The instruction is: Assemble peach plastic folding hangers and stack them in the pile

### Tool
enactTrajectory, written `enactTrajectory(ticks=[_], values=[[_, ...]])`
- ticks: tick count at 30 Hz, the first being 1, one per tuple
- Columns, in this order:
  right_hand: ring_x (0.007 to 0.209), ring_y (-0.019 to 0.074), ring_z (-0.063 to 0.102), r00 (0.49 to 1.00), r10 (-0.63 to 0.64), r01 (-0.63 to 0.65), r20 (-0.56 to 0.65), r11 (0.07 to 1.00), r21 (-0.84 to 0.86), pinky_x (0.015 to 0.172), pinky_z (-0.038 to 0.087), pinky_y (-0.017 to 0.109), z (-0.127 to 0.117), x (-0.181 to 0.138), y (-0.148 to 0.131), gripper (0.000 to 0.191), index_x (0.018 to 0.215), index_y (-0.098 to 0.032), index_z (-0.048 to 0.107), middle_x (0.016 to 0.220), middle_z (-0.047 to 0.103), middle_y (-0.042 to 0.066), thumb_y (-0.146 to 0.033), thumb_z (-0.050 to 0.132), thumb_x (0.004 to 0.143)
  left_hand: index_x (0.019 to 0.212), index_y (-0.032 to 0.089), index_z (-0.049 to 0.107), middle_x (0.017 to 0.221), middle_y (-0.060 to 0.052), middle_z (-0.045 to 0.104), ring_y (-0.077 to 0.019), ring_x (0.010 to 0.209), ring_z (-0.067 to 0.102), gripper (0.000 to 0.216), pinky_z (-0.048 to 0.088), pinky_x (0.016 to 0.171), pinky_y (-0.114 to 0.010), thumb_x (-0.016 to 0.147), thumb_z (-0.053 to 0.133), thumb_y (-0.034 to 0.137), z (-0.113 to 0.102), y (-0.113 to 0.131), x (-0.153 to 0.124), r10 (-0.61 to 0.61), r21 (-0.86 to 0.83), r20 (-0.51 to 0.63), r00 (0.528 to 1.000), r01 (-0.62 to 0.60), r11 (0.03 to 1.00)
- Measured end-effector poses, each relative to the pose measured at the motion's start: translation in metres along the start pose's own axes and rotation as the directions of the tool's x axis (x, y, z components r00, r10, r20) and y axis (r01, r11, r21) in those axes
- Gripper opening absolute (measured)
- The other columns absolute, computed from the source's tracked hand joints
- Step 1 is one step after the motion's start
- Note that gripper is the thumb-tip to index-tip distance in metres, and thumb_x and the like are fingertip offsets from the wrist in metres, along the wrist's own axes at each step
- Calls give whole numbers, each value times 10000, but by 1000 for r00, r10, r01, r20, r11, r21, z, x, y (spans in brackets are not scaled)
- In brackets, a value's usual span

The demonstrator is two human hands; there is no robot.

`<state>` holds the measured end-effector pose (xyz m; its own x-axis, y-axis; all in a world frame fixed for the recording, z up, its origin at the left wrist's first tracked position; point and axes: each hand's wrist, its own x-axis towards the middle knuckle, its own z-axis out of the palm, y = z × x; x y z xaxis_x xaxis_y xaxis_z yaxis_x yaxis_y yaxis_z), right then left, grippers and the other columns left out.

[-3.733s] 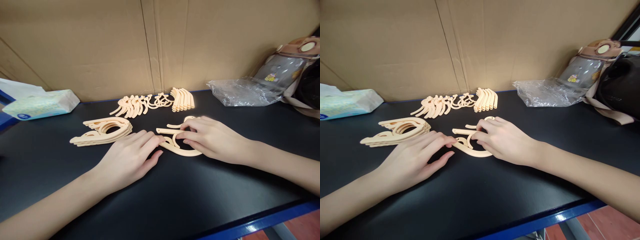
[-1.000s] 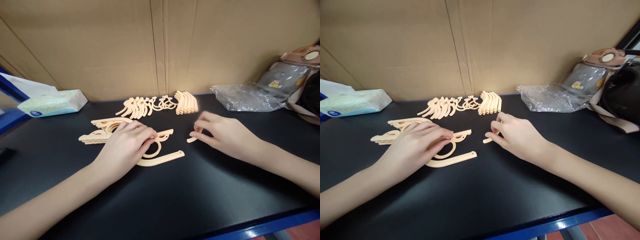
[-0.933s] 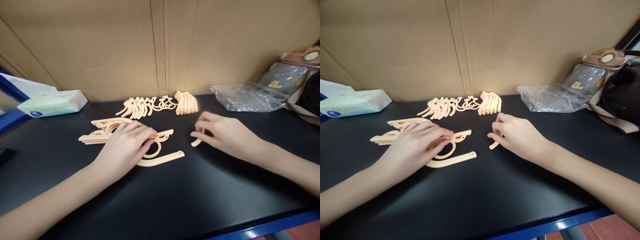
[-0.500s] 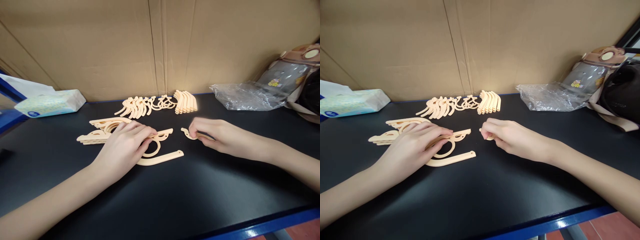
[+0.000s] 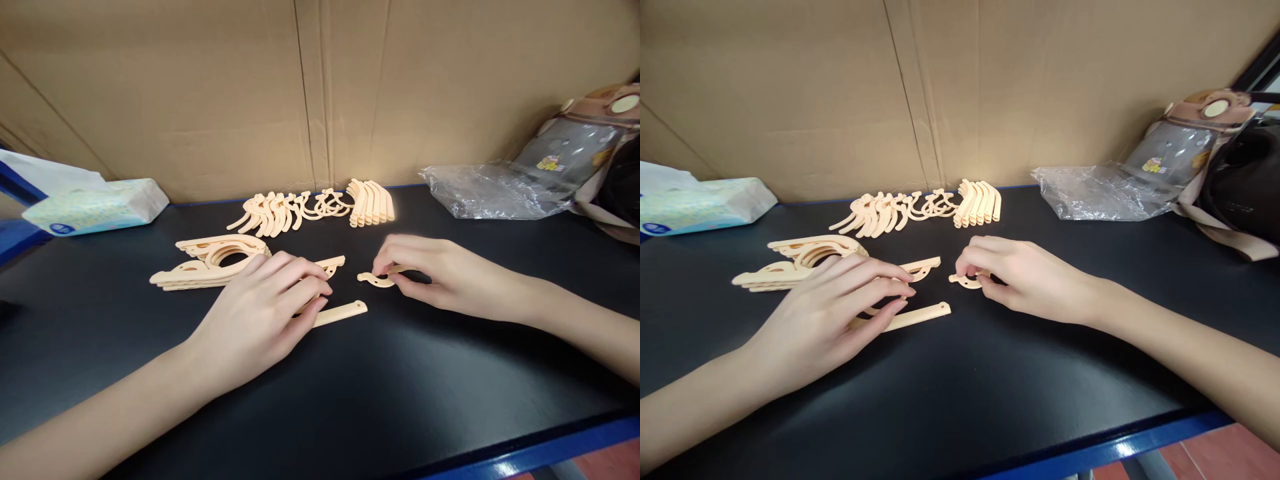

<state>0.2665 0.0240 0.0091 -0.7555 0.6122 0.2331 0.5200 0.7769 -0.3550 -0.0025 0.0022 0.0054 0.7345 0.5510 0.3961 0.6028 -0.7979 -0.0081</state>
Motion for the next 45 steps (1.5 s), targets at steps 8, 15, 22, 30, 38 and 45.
enactTrajectory(ticks=[8, 15, 22, 30, 38, 45], values=[[888, 193, 620, 998, 4, -23, -70, 961, -276, 774, 477, 320, 4, -1, 6, 269, 1024, -176, 653, 1029, 637, 72, -406, 564, 915, 986, 186, 602, 1275, -99, 594, -278, 1244, 489, 168, 408, 974, -420, 950, 512, 324, 8, -1, -3, 54, -39, 73, 996, -51, 998], [816, 157, 588, 995, 42, -63, -88, 965, -255, 726, 449, 295, 9, 1, 3, 144, 884, -184, 647, 961, 636, 37, -289, 556, 922, 955, 181, 544, 1415, -122, 477, -265, 1434, 261, 124, 325, 1128, -449, 976, 445, 252, 12, 0, -5, 68, -120, 150, 986, -50, 992], [769, 163, 559, 990, -11, -21, -142, 975, -221, 714, 444, 294, 10, 3, -2, 122, 821, -185, 553, 854, 613, 45, -174, 467, 907, 970, 190, 530, 1450, -120, 448, -257, 1409, 327, 118, 349, 1132, -472, 978, 421, 233, 12, 0, -6, 37, -200, 163, 986, -4, 980], [518, 107, 519, 987, 79, -98, -143, 987, -128, 507, 362, 226, 14, 0, -6, 132, 964, -200, 447, 723, 577, -14, -276, 346, 999, 973, 190, 477, 1407, -145, 488, -240, 1405, 339, 89, 377, 1118, -473, 986, 400, 232, 11, 2, -5, -7, -248, 175, 985, 51, 968], [577, 118, 517, 988, 152, -150, -29, 987, 48, 580, 358, 245, 9, 1, -21, 235, 916, -196, 536, 697, 566, -18, -281, 334, 1001, 919, 217, 383, 1470, -128, 418, -207, 1433, 277, 85, 364, 1128, -459, 1000, 366, 233, 11, 2, -4, -22, -263, 193, 981, 73, 962], [639, 98, 481, 993, 118, -122, 29, 964, 237, 625, 345, 230, 11, 5, -21, 256, 830, -191, 549, 719, 545, -31, -269, 377, 1003, 905, 217, 360, 1476, -136, 401, -209, 1441, 261, 105, 318, 1158, -476, 1007, 349, 242, 11, 5, -4, -38, -271, 204, 978, 94, 958]])
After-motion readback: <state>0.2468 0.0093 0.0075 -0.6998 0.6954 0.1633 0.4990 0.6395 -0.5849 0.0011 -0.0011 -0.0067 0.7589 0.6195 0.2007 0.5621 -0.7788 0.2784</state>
